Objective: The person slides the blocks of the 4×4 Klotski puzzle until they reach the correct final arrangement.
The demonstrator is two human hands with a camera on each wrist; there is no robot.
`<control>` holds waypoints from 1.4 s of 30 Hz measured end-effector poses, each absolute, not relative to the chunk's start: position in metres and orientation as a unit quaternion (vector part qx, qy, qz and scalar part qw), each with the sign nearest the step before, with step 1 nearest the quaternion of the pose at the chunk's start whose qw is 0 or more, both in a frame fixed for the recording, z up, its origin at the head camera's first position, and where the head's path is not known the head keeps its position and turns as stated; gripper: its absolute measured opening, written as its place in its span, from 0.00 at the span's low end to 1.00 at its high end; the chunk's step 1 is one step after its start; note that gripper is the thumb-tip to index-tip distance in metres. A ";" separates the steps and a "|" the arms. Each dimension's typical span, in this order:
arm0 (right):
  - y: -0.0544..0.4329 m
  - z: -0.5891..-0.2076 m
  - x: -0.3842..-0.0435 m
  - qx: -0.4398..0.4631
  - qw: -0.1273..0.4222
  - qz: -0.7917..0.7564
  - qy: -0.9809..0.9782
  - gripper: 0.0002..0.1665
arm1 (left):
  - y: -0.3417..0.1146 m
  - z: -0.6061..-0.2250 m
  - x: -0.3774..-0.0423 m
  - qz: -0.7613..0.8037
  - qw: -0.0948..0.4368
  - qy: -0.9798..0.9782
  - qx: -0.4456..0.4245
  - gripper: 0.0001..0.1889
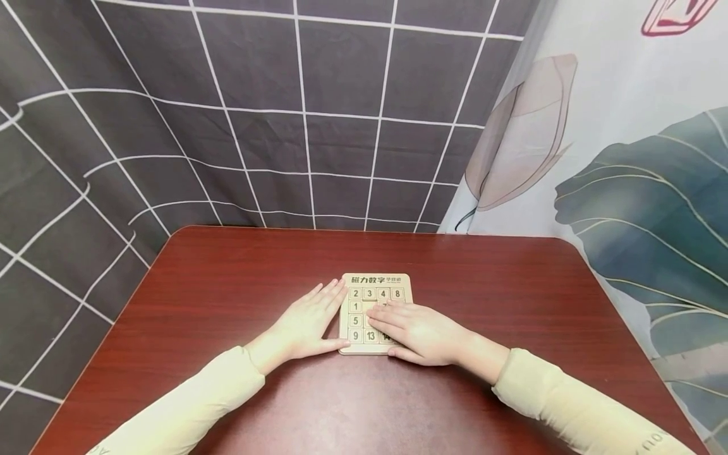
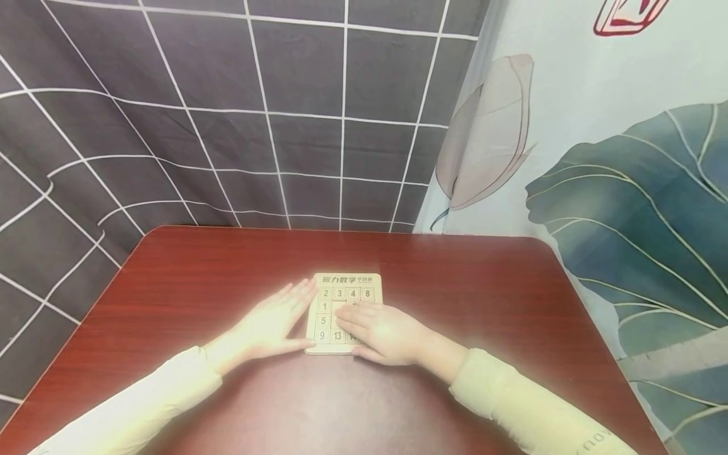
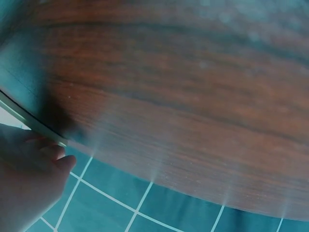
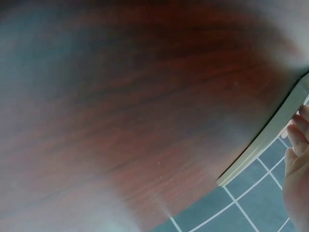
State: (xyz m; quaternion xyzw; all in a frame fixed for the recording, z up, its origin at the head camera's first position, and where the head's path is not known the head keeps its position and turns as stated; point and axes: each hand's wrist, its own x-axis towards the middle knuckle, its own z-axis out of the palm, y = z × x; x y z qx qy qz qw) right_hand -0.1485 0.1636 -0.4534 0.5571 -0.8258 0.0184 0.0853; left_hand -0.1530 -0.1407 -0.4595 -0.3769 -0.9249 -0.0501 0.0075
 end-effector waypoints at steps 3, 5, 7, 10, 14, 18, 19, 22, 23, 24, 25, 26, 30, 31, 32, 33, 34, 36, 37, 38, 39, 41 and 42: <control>0.163 -0.452 -0.151 0.555 0.083 0.013 -0.828 0.36 | -0.141 -0.460 -0.153 -0.053 0.006 -0.924 -0.378 0.53; 0.162 -0.451 -0.154 0.550 0.078 0.009 -0.831 0.36 | -0.142 -0.460 -0.153 -0.056 0.003 -0.925 -0.377 0.53; 0.161 -0.450 -0.157 0.544 0.070 0.004 -0.836 0.37 | -0.141 -0.458 -0.153 -0.060 0.000 -0.925 -0.375 0.53; 0.160 -0.450 -0.162 0.537 0.061 -0.007 -0.841 0.37 | -0.141 -0.458 -0.152 -0.064 -0.003 -0.925 -0.375 0.53; 0.159 -0.448 -0.166 0.532 0.057 -0.015 -0.844 0.37 | -0.140 -0.460 -0.152 -0.065 -0.007 -0.925 -0.375 0.53; 0.160 -0.447 -0.166 0.530 0.054 -0.011 -0.846 0.38 | -0.140 -0.458 -0.152 -0.063 -0.007 -0.925 -0.375 0.53; 0.160 -0.447 -0.166 0.529 0.053 -0.010 -0.847 0.38 | -0.140 -0.458 -0.152 -0.064 -0.006 -0.925 -0.375 0.53; 0.162 -0.449 -0.164 0.525 0.053 -0.005 -0.850 0.38 | -0.139 -0.456 -0.152 -0.065 -0.008 -0.925 -0.375 0.53; 0.162 -0.449 -0.163 0.523 0.053 0.000 -0.850 0.38 | -0.139 -0.456 -0.152 -0.064 -0.008 -0.925 -0.375 0.53; 0.163 -0.449 -0.163 0.522 0.054 0.004 -0.851 0.38 | -0.139 -0.455 -0.152 -0.064 -0.008 -0.925 -0.375 0.53; 0.164 -0.449 -0.162 0.523 0.057 0.008 -0.851 0.39 | -0.139 -0.455 -0.153 -0.063 -0.007 -0.925 -0.375 0.53; 0.165 -0.449 -0.161 0.523 0.059 0.014 -0.850 0.38 | -0.139 -0.455 -0.153 -0.061 -0.007 -0.925 -0.375 0.53; 0.171 -0.446 -0.157 0.523 0.065 0.035 -0.849 0.39 | -0.139 -0.456 -0.153 -0.057 -0.008 -0.926 -0.373 0.54; 0.173 -0.445 -0.157 0.521 0.065 0.039 -0.850 0.39 | -0.139 -0.456 -0.153 -0.059 -0.010 -0.926 -0.373 0.54; 0.175 -0.444 -0.156 0.519 0.065 0.042 -0.851 0.38 | -0.139 -0.456 -0.153 -0.061 -0.011 -0.926 -0.372 0.54; 0.177 -0.443 -0.156 0.516 0.065 0.045 -0.853 0.39 | -0.140 -0.457 -0.153 -0.064 -0.013 -0.926 -0.372 0.54; 0.180 -0.442 -0.156 0.512 0.064 0.048 -0.855 0.38 | -0.140 -0.457 -0.153 -0.067 -0.014 -0.926 -0.372 0.54; 0.184 -0.440 -0.157 0.506 0.066 0.052 -0.859 0.39 | -0.140 -0.458 -0.153 -0.072 -0.015 -0.925 -0.373 0.55; 0.187 -0.439 -0.157 0.502 0.066 0.054 -0.860 0.39 | -0.141 -0.458 -0.153 -0.073 -0.016 -0.925 -0.373 0.55; 0.189 -0.438 -0.158 0.500 0.068 0.057 -0.862 0.39 | -0.141 -0.459 -0.153 -0.074 -0.016 -0.925 -0.374 0.55; 0.191 -0.438 -0.158 0.499 0.070 0.059 -0.862 0.39 | -0.141 -0.459 -0.153 -0.074 -0.015 -0.924 -0.375 0.55; 0.193 -0.437 -0.159 0.497 0.076 0.063 -0.862 0.40 | -0.142 -0.460 -0.153 -0.071 -0.017 -0.924 -0.375 0.56; 0.194 -0.437 -0.160 0.497 0.078 0.065 -0.862 0.40 | -0.142 -0.461 -0.154 -0.072 -0.017 -0.924 -0.375 0.55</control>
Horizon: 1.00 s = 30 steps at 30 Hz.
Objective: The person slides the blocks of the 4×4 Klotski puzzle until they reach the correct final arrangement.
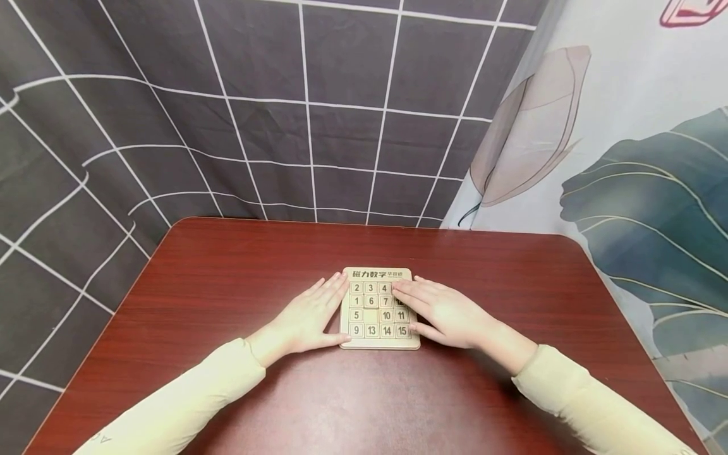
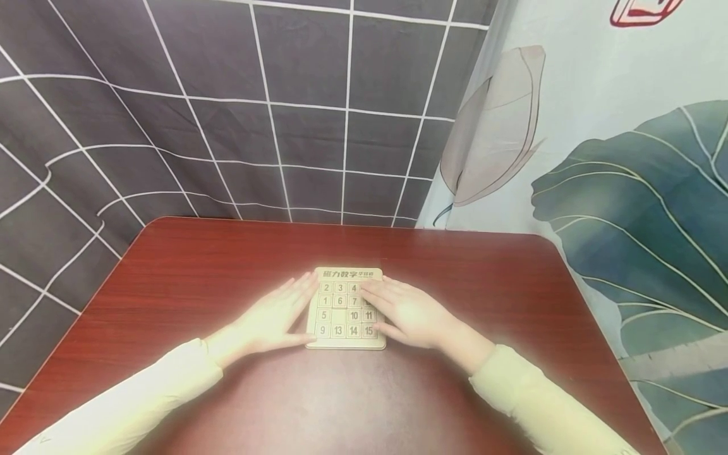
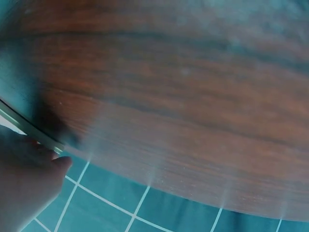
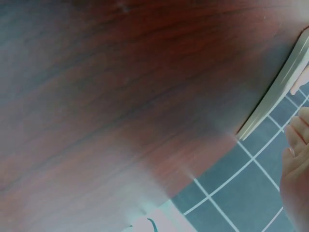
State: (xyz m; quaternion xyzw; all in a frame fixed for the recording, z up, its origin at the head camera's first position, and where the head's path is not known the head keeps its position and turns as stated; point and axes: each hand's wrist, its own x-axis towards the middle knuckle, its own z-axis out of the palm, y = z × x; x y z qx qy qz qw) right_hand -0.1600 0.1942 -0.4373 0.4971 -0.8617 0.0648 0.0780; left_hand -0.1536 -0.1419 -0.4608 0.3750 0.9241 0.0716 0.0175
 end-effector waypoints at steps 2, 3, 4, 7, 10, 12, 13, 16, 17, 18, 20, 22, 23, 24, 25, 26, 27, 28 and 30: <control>0.195 -0.438 -0.161 0.498 0.081 0.068 -0.861 0.40 | -0.142 -0.461 -0.154 0.072 0.018 0.924 0.376 0.55; 0.195 -0.438 -0.162 0.499 0.081 0.069 -0.860 0.39 | -0.142 -0.461 -0.154 0.072 0.018 0.923 0.377 0.55; 0.194 -0.439 -0.162 0.501 0.082 0.069 -0.859 0.39 | -0.142 -0.461 -0.155 0.072 0.018 0.923 0.377 0.55; 0.193 -0.441 -0.163 0.508 0.081 0.071 -0.855 0.38 | -0.141 -0.460 -0.155 0.073 0.015 0.923 0.378 0.54; 0.192 -0.442 -0.163 0.518 0.081 0.077 -0.848 0.37 | -0.139 -0.459 -0.156 0.075 0.014 0.922 0.378 0.54; 0.193 -0.443 -0.161 0.525 0.081 0.079 -0.844 0.36 | -0.139 -0.459 -0.156 0.077 0.014 0.922 0.379 0.54; 0.193 -0.443 -0.160 0.528 0.081 0.079 -0.842 0.36 | -0.139 -0.459 -0.156 0.078 0.014 0.922 0.378 0.54; 0.193 -0.445 -0.158 0.537 0.079 0.075 -0.836 0.36 | -0.139 -0.458 -0.156 0.078 0.015 0.923 0.377 0.54; 0.194 -0.447 -0.157 0.540 0.079 0.073 -0.835 0.36 | -0.139 -0.458 -0.156 0.079 0.016 0.923 0.376 0.54; 0.194 -0.448 -0.156 0.543 0.080 0.070 -0.833 0.36 | -0.139 -0.458 -0.156 0.079 0.017 0.923 0.376 0.54; 0.194 -0.450 -0.155 0.550 0.082 0.068 -0.829 0.35 | -0.139 -0.459 -0.156 0.081 0.017 0.923 0.377 0.54; 0.193 -0.451 -0.154 0.554 0.087 0.064 -0.825 0.35 | -0.140 -0.461 -0.156 0.084 0.014 0.921 0.380 0.54; 0.193 -0.451 -0.153 0.556 0.089 0.065 -0.824 0.36 | -0.140 -0.462 -0.156 0.083 0.011 0.921 0.381 0.54; 0.193 -0.451 -0.153 0.557 0.090 0.065 -0.823 0.36 | -0.140 -0.463 -0.156 0.084 0.009 0.921 0.382 0.54; 0.193 -0.451 -0.153 0.557 0.090 0.066 -0.823 0.36 | -0.140 -0.464 -0.156 0.083 0.008 0.920 0.382 0.54; 0.192 -0.451 -0.153 0.556 0.089 0.066 -0.823 0.36 | -0.141 -0.464 -0.156 0.084 0.007 0.920 0.382 0.54; 0.192 -0.451 -0.153 0.556 0.088 0.066 -0.824 0.36 | -0.141 -0.464 -0.155 0.083 0.009 0.921 0.381 0.54; 0.192 -0.452 -0.153 0.555 0.086 0.066 -0.824 0.36 | -0.140 -0.464 -0.155 0.082 0.011 0.922 0.379 0.54; 0.191 -0.452 -0.153 0.556 0.083 0.062 -0.825 0.36 | -0.140 -0.462 -0.154 0.081 0.018 0.923 0.376 0.54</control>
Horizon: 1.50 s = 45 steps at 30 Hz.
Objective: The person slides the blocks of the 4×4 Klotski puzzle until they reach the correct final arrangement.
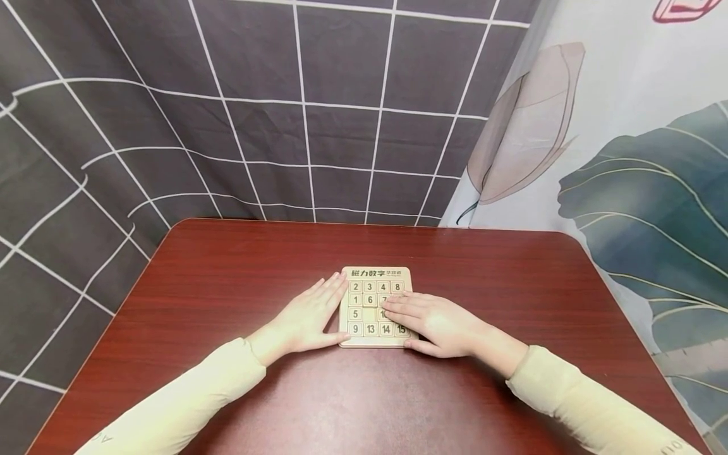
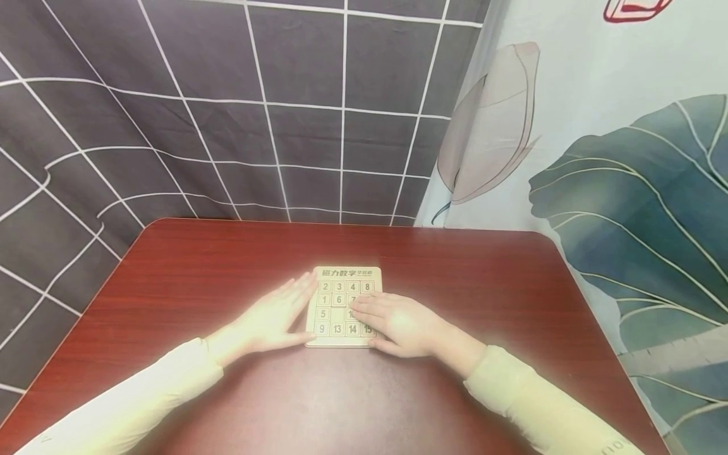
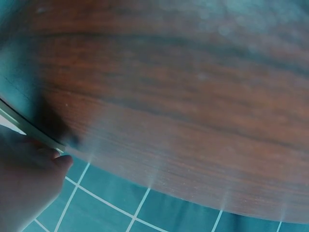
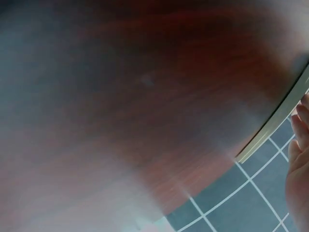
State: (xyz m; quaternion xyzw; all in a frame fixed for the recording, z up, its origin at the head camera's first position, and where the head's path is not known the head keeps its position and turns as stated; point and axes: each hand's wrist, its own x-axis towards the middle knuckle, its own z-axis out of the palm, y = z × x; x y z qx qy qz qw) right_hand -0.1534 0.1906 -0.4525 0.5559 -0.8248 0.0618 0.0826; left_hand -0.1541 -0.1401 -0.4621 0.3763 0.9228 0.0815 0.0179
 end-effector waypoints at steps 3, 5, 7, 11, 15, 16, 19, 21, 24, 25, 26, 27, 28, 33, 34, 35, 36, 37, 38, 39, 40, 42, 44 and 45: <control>0.187 -0.453 -0.155 0.560 0.080 0.055 -0.823 0.36 | -0.140 -0.460 -0.154 0.081 0.021 0.923 0.375 0.54; 0.184 -0.453 -0.155 0.563 0.080 0.053 -0.821 0.36 | -0.140 -0.460 -0.153 0.083 0.018 0.922 0.377 0.54; 0.180 -0.453 -0.155 0.566 0.081 0.051 -0.819 0.36 | -0.140 -0.461 -0.153 0.083 0.017 0.922 0.378 0.54; 0.172 -0.452 -0.156 0.569 0.079 0.044 -0.817 0.37 | -0.140 -0.462 -0.153 0.081 0.021 0.923 0.376 0.53; 0.167 -0.451 -0.155 0.570 0.075 0.037 -0.818 0.38 | -0.139 -0.460 -0.152 0.079 0.025 0.923 0.375 0.54; 0.167 -0.451 -0.154 0.569 0.074 0.035 -0.818 0.38 | -0.139 -0.460 -0.152 0.079 0.025 0.923 0.375 0.54; 0.168 -0.449 -0.154 0.566 0.071 0.040 -0.820 0.38 | -0.139 -0.459 -0.151 0.082 0.019 0.922 0.377 0.53; 0.171 -0.448 -0.153 0.561 0.071 0.046 -0.823 0.38 | -0.139 -0.459 -0.151 0.079 0.018 0.923 0.377 0.53; 0.180 -0.448 -0.153 0.550 0.070 0.059 -0.830 0.37 | -0.139 -0.458 -0.151 0.078 0.018 0.923 0.377 0.53; 0.184 -0.448 -0.152 0.545 0.071 0.063 -0.833 0.37 | -0.139 -0.459 -0.151 0.079 0.017 0.922 0.378 0.53; 0.188 -0.449 -0.152 0.541 0.073 0.066 -0.835 0.37 | -0.139 -0.459 -0.152 0.079 0.018 0.922 0.377 0.53; 0.193 -0.449 -0.152 0.538 0.075 0.069 -0.836 0.37 | -0.139 -0.459 -0.152 0.081 0.017 0.922 0.378 0.53; 0.197 -0.450 -0.151 0.536 0.079 0.074 -0.837 0.37 | -0.139 -0.459 -0.152 0.080 0.017 0.922 0.378 0.53; 0.214 -0.452 -0.149 0.536 0.102 0.085 -0.834 0.37 | -0.140 -0.460 -0.153 0.073 0.022 0.925 0.373 0.53; 0.217 -0.453 -0.148 0.537 0.104 0.086 -0.832 0.37 | -0.140 -0.460 -0.153 0.071 0.023 0.925 0.373 0.54; 0.219 -0.453 -0.147 0.540 0.106 0.087 -0.831 0.37 | -0.140 -0.460 -0.153 0.071 0.022 0.925 0.373 0.53; 0.220 -0.453 -0.146 0.543 0.106 0.086 -0.829 0.36 | -0.140 -0.459 -0.153 0.072 0.022 0.925 0.373 0.53; 0.222 -0.453 -0.146 0.545 0.106 0.086 -0.827 0.35 | -0.140 -0.458 -0.153 0.075 0.021 0.924 0.375 0.53; 0.223 -0.454 -0.145 0.549 0.108 0.085 -0.825 0.35 | -0.140 -0.458 -0.153 0.078 0.019 0.923 0.377 0.53; 0.224 -0.454 -0.144 0.551 0.108 0.084 -0.823 0.34 | -0.140 -0.458 -0.152 0.078 0.017 0.922 0.378 0.53; 0.225 -0.454 -0.143 0.552 0.109 0.083 -0.823 0.34 | -0.139 -0.458 -0.152 0.081 0.016 0.921 0.380 0.53; 0.225 -0.455 -0.142 0.553 0.107 0.081 -0.822 0.34 | -0.139 -0.458 -0.152 0.085 0.015 0.920 0.381 0.52; 0.225 -0.456 -0.142 0.554 0.109 0.078 -0.822 0.35 | -0.139 -0.459 -0.152 0.084 0.015 0.921 0.381 0.52; 0.225 -0.456 -0.142 0.554 0.109 0.076 -0.822 0.35 | -0.139 -0.459 -0.152 0.081 0.015 0.921 0.381 0.52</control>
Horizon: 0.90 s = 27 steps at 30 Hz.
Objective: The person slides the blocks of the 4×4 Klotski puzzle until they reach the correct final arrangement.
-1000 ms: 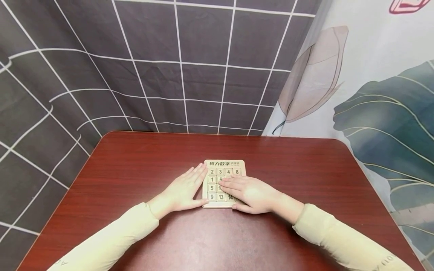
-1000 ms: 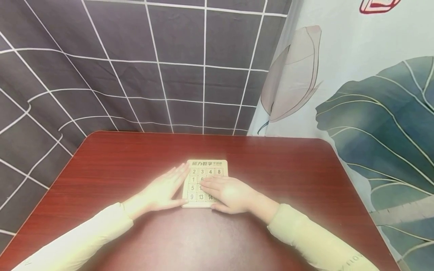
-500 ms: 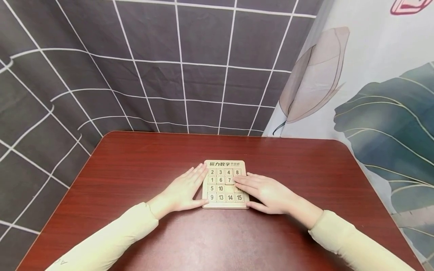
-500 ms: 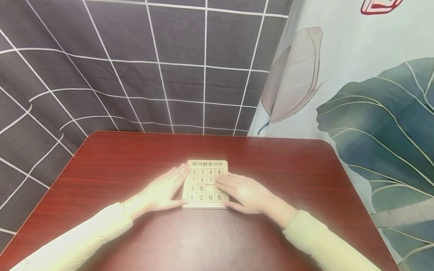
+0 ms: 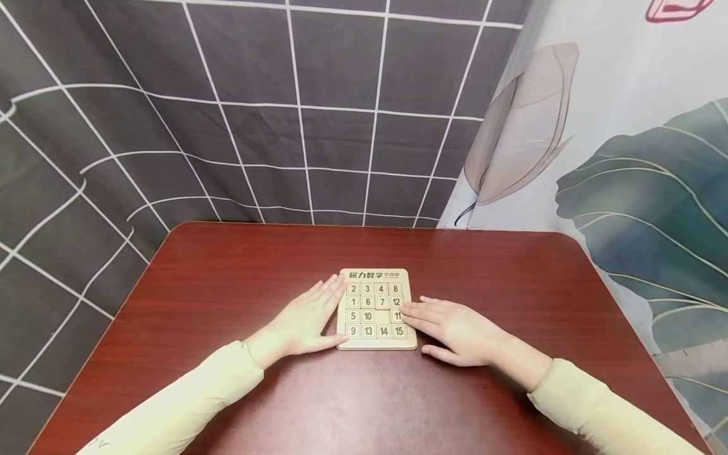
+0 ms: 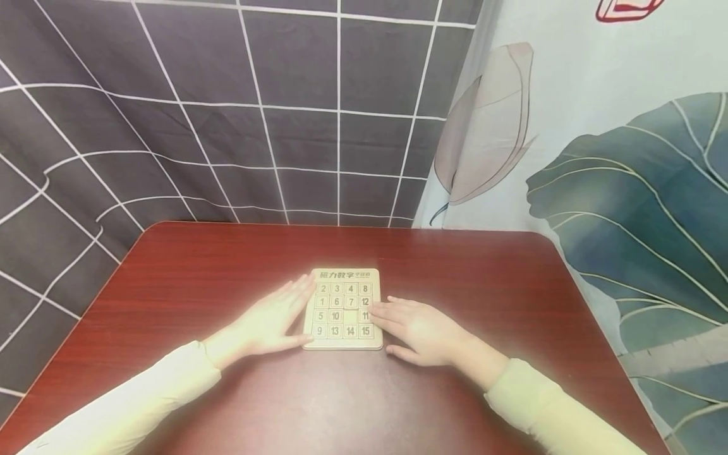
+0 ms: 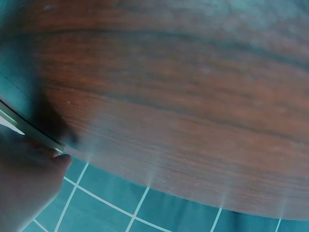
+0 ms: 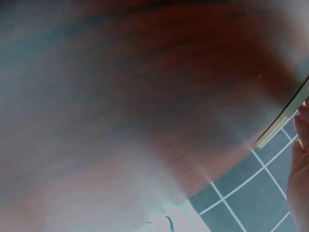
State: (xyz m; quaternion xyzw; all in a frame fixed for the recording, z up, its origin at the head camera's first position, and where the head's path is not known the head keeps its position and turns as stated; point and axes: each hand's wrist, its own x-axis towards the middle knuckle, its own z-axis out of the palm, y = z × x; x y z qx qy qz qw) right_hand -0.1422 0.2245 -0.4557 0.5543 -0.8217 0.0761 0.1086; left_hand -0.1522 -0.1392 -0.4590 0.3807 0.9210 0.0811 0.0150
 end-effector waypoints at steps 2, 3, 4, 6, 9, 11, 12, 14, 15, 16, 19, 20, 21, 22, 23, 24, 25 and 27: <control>0.224 -0.456 -0.143 0.556 0.109 0.074 -0.821 0.35 | -0.139 -0.460 -0.152 0.082 0.014 0.921 0.380 0.52; 0.224 -0.457 -0.143 0.558 0.112 0.072 -0.819 0.34 | -0.139 -0.460 -0.152 0.081 0.014 0.921 0.380 0.52; 0.224 -0.457 -0.143 0.560 0.115 0.070 -0.818 0.34 | -0.139 -0.460 -0.152 0.080 0.014 0.921 0.380 0.52; 0.223 -0.457 -0.143 0.562 0.119 0.070 -0.816 0.34 | -0.139 -0.461 -0.152 0.080 0.014 0.921 0.381 0.52; 0.219 -0.458 -0.144 0.564 0.123 0.068 -0.814 0.35 | -0.139 -0.462 -0.152 0.082 0.015 0.921 0.381 0.52; 0.216 -0.458 -0.144 0.564 0.120 0.065 -0.815 0.36 | -0.139 -0.462 -0.153 0.080 0.017 0.921 0.380 0.53; 0.214 -0.459 -0.144 0.564 0.117 0.063 -0.815 0.36 | -0.138 -0.462 -0.153 0.078 0.019 0.922 0.380 0.53; 0.210 -0.459 -0.144 0.564 0.111 0.057 -0.817 0.36 | -0.138 -0.462 -0.153 0.074 0.024 0.922 0.378 0.53; 0.208 -0.458 -0.144 0.564 0.108 0.054 -0.817 0.36 | -0.138 -0.462 -0.153 0.074 0.026 0.923 0.378 0.54; 0.205 -0.458 -0.145 0.564 0.105 0.051 -0.818 0.36 | -0.138 -0.462 -0.153 0.073 0.028 0.923 0.377 0.54; 0.200 -0.457 -0.145 0.564 0.103 0.044 -0.818 0.36 | -0.137 -0.460 -0.153 0.075 0.028 0.922 0.379 0.53; 0.199 -0.456 -0.145 0.564 0.103 0.043 -0.818 0.36 | -0.137 -0.460 -0.153 0.076 0.027 0.922 0.379 0.53; 0.198 -0.455 -0.144 0.563 0.103 0.043 -0.819 0.36 | -0.137 -0.459 -0.153 0.077 0.026 0.921 0.380 0.53; 0.198 -0.455 -0.144 0.563 0.104 0.042 -0.819 0.36 | -0.137 -0.459 -0.153 0.077 0.027 0.921 0.380 0.53; 0.197 -0.455 -0.144 0.563 0.104 0.042 -0.819 0.36 | -0.137 -0.459 -0.153 0.078 0.027 0.921 0.380 0.53; 0.197 -0.455 -0.144 0.562 0.102 0.041 -0.819 0.36 | -0.138 -0.459 -0.153 0.077 0.029 0.922 0.379 0.53; 0.197 -0.455 -0.144 0.562 0.101 0.040 -0.820 0.36 | -0.138 -0.460 -0.153 0.076 0.032 0.923 0.377 0.53; 0.197 -0.454 -0.143 0.560 0.098 0.039 -0.822 0.36 | -0.138 -0.460 -0.153 0.077 0.035 0.923 0.374 0.53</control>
